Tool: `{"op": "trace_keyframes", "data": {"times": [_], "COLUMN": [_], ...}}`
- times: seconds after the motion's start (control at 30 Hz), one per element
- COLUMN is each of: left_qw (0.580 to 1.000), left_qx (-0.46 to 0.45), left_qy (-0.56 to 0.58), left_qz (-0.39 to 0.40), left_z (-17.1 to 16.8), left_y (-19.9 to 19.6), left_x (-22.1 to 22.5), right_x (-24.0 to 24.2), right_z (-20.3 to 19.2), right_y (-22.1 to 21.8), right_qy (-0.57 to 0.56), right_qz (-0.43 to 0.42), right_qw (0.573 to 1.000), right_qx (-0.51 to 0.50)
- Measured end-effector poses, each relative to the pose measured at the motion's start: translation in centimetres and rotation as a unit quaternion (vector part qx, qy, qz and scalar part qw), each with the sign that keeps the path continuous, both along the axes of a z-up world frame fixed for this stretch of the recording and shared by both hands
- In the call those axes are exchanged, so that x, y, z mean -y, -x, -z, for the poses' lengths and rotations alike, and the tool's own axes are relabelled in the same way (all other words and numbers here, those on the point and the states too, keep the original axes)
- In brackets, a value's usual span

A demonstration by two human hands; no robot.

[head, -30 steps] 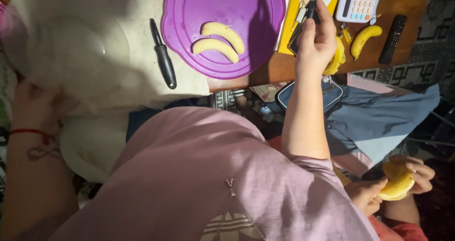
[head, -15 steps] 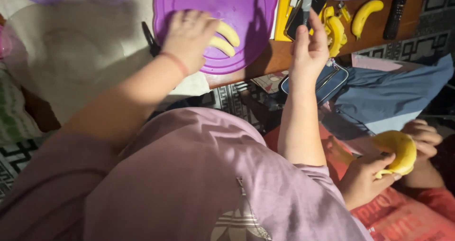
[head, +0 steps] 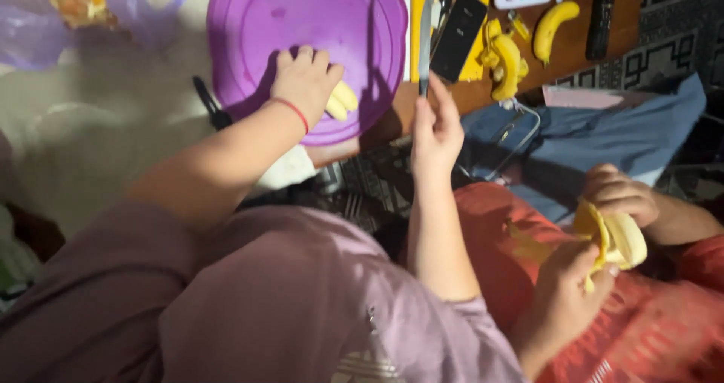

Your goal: Slicing canned peaches and bananas on a plate using a knife

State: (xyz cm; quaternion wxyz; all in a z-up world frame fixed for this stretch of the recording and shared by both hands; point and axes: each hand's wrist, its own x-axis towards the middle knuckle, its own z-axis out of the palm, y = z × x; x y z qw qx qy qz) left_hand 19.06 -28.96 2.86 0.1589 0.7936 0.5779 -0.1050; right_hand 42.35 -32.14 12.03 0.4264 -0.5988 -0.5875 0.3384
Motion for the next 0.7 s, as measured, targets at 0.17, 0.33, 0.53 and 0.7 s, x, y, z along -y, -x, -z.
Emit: {"op": "trace_keyframes", "data": {"times": [0.17, 0.33, 0.53, 0.7], "left_qw": [0.957, 0.973, 0.979, 0.960], "left_qx": [0.184, 0.132, -0.047, 0.101], "left_qy": [-0.222, -0.191, -0.133, -0.236], "left_qz": [-0.022, -0.007, -0.148, -0.108], "left_z": [1.2, -2.2, -5.6, 1.9], "left_y": [4.7, 13.8, 22.8, 30.4], "left_x": [3.0, 6.7, 14.0, 20.2], "right_x": [2.6, 5.0, 9.1, 12.7], "right_z": [3.8, 2.5, 7.3, 11.7], "right_y": [0.6, 4.5, 5.9, 7.5], "right_qy": [-0.008, 0.011, -0.003, -0.076], "right_qz": [0.026, 0.038, 0.026, 0.024], "right_qw": [0.996, 0.991, 0.977, 0.966], "right_qx": [-0.088, -0.130, -0.213, -0.247]}}
